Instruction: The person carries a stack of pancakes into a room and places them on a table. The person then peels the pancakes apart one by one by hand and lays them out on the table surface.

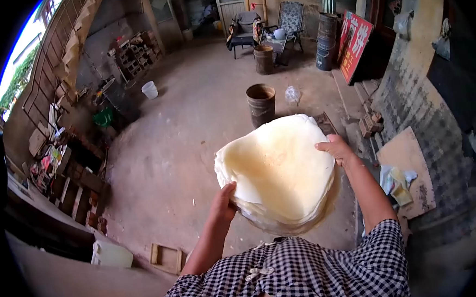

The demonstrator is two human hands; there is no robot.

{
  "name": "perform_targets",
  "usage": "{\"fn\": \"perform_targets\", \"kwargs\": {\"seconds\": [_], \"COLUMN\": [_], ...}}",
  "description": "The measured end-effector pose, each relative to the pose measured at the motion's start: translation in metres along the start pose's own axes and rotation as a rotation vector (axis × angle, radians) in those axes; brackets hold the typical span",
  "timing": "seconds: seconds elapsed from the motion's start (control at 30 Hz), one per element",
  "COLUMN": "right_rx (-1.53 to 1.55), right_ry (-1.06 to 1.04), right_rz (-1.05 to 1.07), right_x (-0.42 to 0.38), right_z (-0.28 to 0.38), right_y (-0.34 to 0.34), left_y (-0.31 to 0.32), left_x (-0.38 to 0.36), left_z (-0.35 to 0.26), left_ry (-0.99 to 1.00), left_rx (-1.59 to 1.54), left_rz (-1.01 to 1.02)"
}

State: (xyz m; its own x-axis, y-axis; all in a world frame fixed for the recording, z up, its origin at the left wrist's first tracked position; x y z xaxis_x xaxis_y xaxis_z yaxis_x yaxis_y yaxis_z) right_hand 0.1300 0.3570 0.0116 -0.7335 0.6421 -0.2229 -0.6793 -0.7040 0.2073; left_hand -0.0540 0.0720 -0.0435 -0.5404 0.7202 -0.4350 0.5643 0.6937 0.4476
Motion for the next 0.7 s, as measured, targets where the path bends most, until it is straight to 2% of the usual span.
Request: {"fn": "perform_targets", "kwargs": {"seconds": [0.1, 0.2, 0.3, 0.37, 0.4, 0.47, 0.53, 0.7], "right_rx": [-0.026, -0.042, -0.053, -0.083, -0.086, -0.118, -0.170, -0.154], "right_ry": [-0.036, -0.009, 0.031, 0.018, 0.033, 0.028, -0.002, 0.069], "right_rz": [-0.040, -0.035, 0.114, 0.123, 0.159, 0.205, 0.238, 0.249], "right_x": [0.128, 0.245, 0.419, 0.445, 0.487, 0.619, 0.720, 0.859], "right_z": [0.017, 0.007, 0.034, 0.036, 0.035, 0.053, 0.054, 0.090], "right_y": [0.010, 0.024, 0.054, 0.076, 0.089, 0.132, 0.176, 0.260], "left_y": [-0.016, -0.041, -0.047, -0.057, -0.060, -0.081, -0.104, -0.163], "left_x": [0.126, 0.228, 0.365, 0.364, 0.378, 0.467, 0.528, 0.653], "left_z": [-0.044, -0.065, -0.145, -0.148, -0.168, -0.240, -0.298, -0.400], "left_ry": [0.014, -0.002, 0.022, 0.059, 0.025, 0.109, 0.126, 0.153], "left_rx": [-0.030, -0.068, -0.104, -0.157, -0.153, -0.187, -0.196, -0.175], "left_rz": [0.012, -0.009, -0.034, -0.113, -0.155, -0.146, -0.182, -0.261]}}
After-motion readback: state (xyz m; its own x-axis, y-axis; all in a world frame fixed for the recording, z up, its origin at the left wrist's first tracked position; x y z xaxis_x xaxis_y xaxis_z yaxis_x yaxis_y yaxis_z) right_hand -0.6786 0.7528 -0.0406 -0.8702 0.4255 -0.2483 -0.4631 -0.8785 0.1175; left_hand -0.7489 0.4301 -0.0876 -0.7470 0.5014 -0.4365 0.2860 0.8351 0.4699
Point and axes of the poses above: each hand's wrist, its own x-axis towards the middle knuckle, its own y-axis out of the palm, z = x × y, the point moved 10 cm from there along x, towards the middle knuckle, and after that the axes turned 7 degrees about x, right-handed, at the moved point
